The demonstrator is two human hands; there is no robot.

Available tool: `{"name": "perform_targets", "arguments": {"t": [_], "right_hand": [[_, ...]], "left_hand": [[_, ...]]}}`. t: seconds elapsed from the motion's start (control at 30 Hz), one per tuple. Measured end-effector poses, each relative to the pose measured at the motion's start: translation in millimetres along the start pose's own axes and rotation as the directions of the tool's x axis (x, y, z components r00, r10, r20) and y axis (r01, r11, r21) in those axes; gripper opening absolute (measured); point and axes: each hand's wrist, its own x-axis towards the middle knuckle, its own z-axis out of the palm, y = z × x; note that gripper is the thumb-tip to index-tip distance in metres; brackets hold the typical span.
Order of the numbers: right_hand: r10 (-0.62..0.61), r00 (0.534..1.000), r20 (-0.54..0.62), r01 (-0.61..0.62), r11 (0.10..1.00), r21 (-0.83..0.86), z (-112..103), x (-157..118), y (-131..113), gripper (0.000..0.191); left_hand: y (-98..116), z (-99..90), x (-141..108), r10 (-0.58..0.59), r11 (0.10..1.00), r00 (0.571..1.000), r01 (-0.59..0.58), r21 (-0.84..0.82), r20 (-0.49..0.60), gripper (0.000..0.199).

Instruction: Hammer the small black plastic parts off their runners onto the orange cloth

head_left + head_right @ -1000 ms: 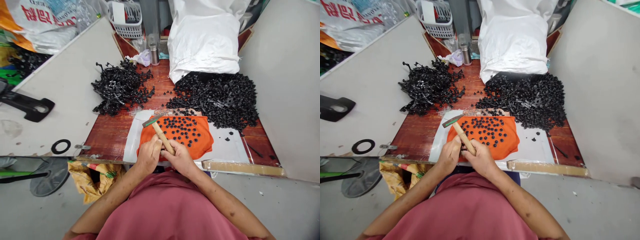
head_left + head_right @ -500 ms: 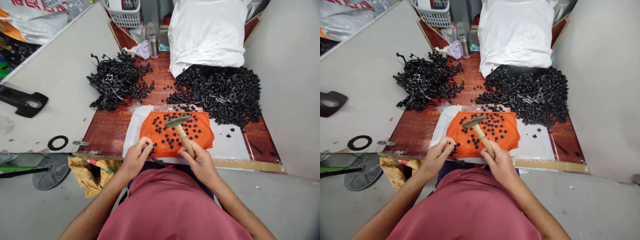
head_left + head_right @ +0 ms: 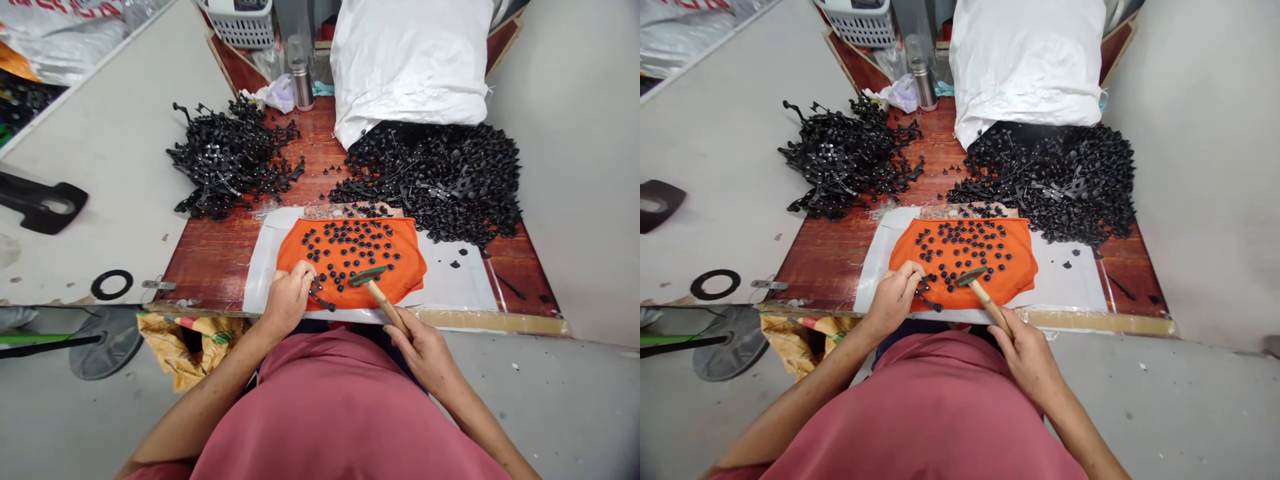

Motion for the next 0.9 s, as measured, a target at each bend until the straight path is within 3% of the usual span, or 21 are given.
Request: {"name": "perform_targets", "arguments": {"t": [0.33, 0.5, 0.67, 0.8, 0.9], "right_hand": [[-0.06, 0.998, -0.008, 0.06, 0.996, -0.068, 0, 1, 5, 0.04], [-0.23, 0.973, -0.024, 0.224, 0.963, -0.147, -11, 4, -14, 0.052], [-0.408, 0.908, -0.099, 0.364, 0.883, -0.296, -10, 14, -40, 0.065], [-0.363, 0.932, 0.005, 0.316, 0.807, -0.499, 1, 25, -44, 0.06], [-0.317, 0.947, 0.045, 0.296, 0.815, -0.499, 2, 29, -45, 0.06]], "left_hand": [[-3, 3.1, 1, -0.012, 0.991, 0.999, 0.007, 0.134, 0.031, 0.024], [-2, 2.7, 2, -0.01, 0.977, 0.999, 0.001, 0.212, 0.038, 0.023], [3, 5.1, 2, -0.041, 0.948, 0.998, 0.027, 0.317, 0.037, 0.025], [7, 5.2, 2, -0.064, 0.935, 0.996, 0.04, 0.354, 0.057, 0.029], [8, 4.2, 3, -0.062, 0.938, 0.995, 0.032, 0.345, 0.074, 0.031]]}}
